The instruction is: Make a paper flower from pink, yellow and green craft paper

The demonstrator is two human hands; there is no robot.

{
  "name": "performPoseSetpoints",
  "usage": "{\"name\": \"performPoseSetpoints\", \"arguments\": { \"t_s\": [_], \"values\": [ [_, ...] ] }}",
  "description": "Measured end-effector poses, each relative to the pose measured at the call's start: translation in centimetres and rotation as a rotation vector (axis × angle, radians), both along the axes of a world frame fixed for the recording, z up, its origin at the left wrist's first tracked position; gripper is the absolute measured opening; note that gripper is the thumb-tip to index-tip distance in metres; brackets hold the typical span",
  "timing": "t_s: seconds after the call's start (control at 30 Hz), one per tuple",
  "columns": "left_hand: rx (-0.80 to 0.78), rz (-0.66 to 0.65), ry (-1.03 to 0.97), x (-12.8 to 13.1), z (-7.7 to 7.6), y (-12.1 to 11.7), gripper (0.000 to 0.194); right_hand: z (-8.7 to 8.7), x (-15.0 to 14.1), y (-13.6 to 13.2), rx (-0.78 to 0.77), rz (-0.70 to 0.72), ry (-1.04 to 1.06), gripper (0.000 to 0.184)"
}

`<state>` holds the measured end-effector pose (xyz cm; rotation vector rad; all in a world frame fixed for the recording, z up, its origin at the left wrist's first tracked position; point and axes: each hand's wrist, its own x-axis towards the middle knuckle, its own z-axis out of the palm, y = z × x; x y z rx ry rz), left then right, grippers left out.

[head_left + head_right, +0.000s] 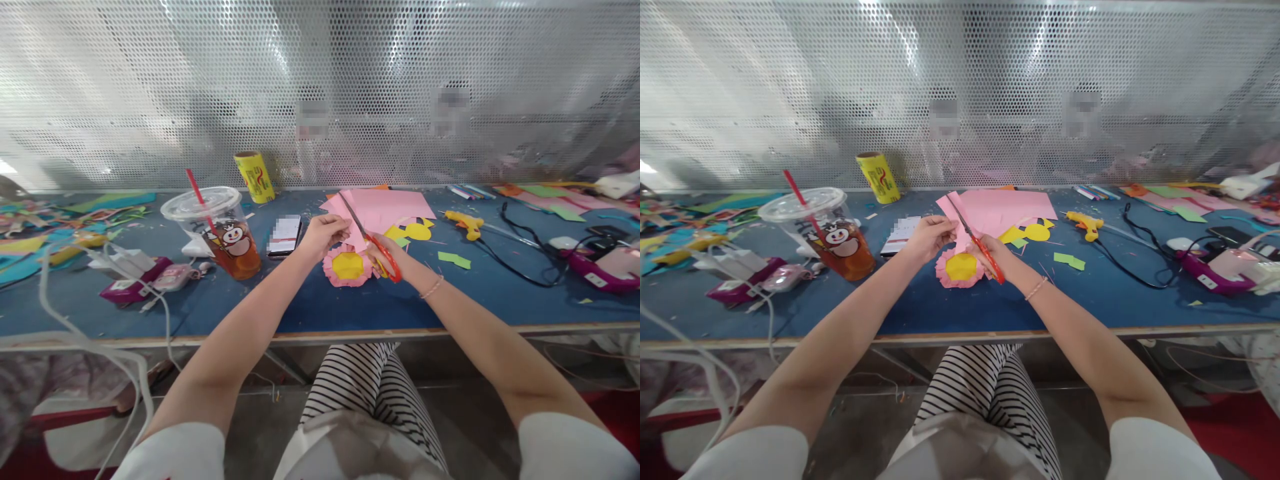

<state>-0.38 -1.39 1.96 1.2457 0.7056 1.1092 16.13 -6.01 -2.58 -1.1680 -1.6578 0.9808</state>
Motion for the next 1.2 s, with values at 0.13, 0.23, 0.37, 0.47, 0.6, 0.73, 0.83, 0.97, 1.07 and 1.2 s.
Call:
{"name": "performPoseSetpoints", "arguments": {
  "t_s": [0.13, 0.23, 0.37, 0.47, 0.6, 0.73, 0.83, 0.97, 1.07, 1.2],
  "values": [
    [0.005, -0.087, 0.059, 0.2, -0.4, 0.0, 0.032, 0.6, 0.0, -0.8, -0.019, 0.012, -0.016, 0.043],
    [0.011, -0.098, 0.06, 0.2, -0.6, 0.0, 0.031, 1.2, -0.2, -1.2, -0.018, -0.005, -0.012, 0.047],
    [0.013, -0.103, 0.055, 0.2, -0.6, 0.1, 0.03, 1.4, -0.5, -1.3, 0.015, -0.04, -0.02, 0.049],
    [0.005, -0.106, 0.059, 0.1, -0.6, 0.1, 0.03, 1.2, -0.6, -1.2, 0.04, -0.058, -0.011, 0.05],
    [0.01, -0.097, 0.071, 0.0, -0.6, 0.2, 0.03, 1.1, -0.5, -1.3, -0.037, -0.031, 0.074, 0.05],
    [0.008, -0.118, 0.116, 0.2, -0.6, 0.0, 0.03, 1.6, -0.4, -1.5, -0.028, 0.004, 0.057, 0.05],
    [0.006, -0.151, 0.139, 0.3, -0.8, -0.2, 0.029, 2.1, -0.5, -1.8, -0.046, 0.008, 0.046, 0.05],
    [0.002, -0.15, 0.136, 0.4, -1.0, -0.2, 0.029, 2.3, -0.7, -2.0, -0.075, -0.023, 0.048, 0.051],
    [-0.01, -0.146, 0.129, 0.4, -1.1, -0.1, 0.029, 2.0, -0.5, -1.5, -0.032, -0.04, -0.017, 0.05],
    [-0.026, -0.11, 0.108, 0.2, -1.1, 0.3, 0.025, 1.9, 1.0, 0.3, -0.013, -0.194, -0.124, 0.049]
  ]
}}
